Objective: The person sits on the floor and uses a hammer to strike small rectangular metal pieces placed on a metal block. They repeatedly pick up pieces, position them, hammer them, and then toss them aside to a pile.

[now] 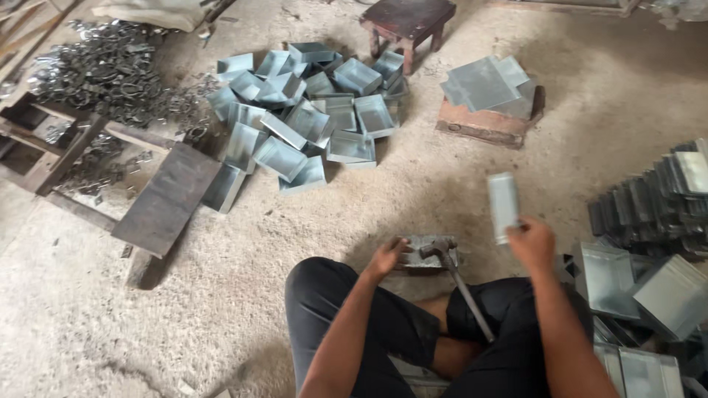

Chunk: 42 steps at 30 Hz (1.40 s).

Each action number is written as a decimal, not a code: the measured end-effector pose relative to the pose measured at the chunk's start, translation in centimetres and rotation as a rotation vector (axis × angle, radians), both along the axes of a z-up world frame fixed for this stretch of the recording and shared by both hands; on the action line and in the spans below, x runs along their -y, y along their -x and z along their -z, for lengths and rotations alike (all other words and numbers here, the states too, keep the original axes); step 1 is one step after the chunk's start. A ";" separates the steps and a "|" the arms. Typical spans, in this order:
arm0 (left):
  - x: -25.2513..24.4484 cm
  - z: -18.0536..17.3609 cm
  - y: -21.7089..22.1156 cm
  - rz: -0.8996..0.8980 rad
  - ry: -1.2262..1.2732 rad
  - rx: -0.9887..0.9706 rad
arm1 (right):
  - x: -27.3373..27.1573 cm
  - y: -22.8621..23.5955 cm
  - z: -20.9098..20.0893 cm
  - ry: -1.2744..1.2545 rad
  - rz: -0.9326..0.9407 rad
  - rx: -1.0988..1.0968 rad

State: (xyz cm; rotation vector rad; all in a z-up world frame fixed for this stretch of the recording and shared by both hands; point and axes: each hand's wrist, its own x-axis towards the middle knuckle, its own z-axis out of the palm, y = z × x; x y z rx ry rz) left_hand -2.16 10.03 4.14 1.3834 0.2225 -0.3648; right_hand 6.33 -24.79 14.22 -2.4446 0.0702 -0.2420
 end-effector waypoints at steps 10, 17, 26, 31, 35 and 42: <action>-2.4 -1.8 -0.1 -0.447 -0.046 -0.080 | -20.2 14.8 -3.5 -0.039 -0.776 0.239; -2.3 0.3 -1.0 -0.502 -0.172 -0.257 | -11.1 10.5 0.6 0.007 -0.349 0.100; -0.7 0.6 -1.1 -0.495 -0.326 -0.172 | -9.7 8.8 9.5 0.008 -0.370 -0.289; 0.3 1.8 0.2 -0.491 -0.588 0.019 | -9.6 9.1 9.6 0.008 -0.333 -0.324; 0.5 0.7 -0.5 -0.456 -0.634 0.095 | -10.4 8.6 8.4 -0.004 -0.302 -0.234; 0.6 -1.2 -0.4 -0.491 -0.620 0.039 | -12.3 9.2 4.6 0.089 -0.228 0.185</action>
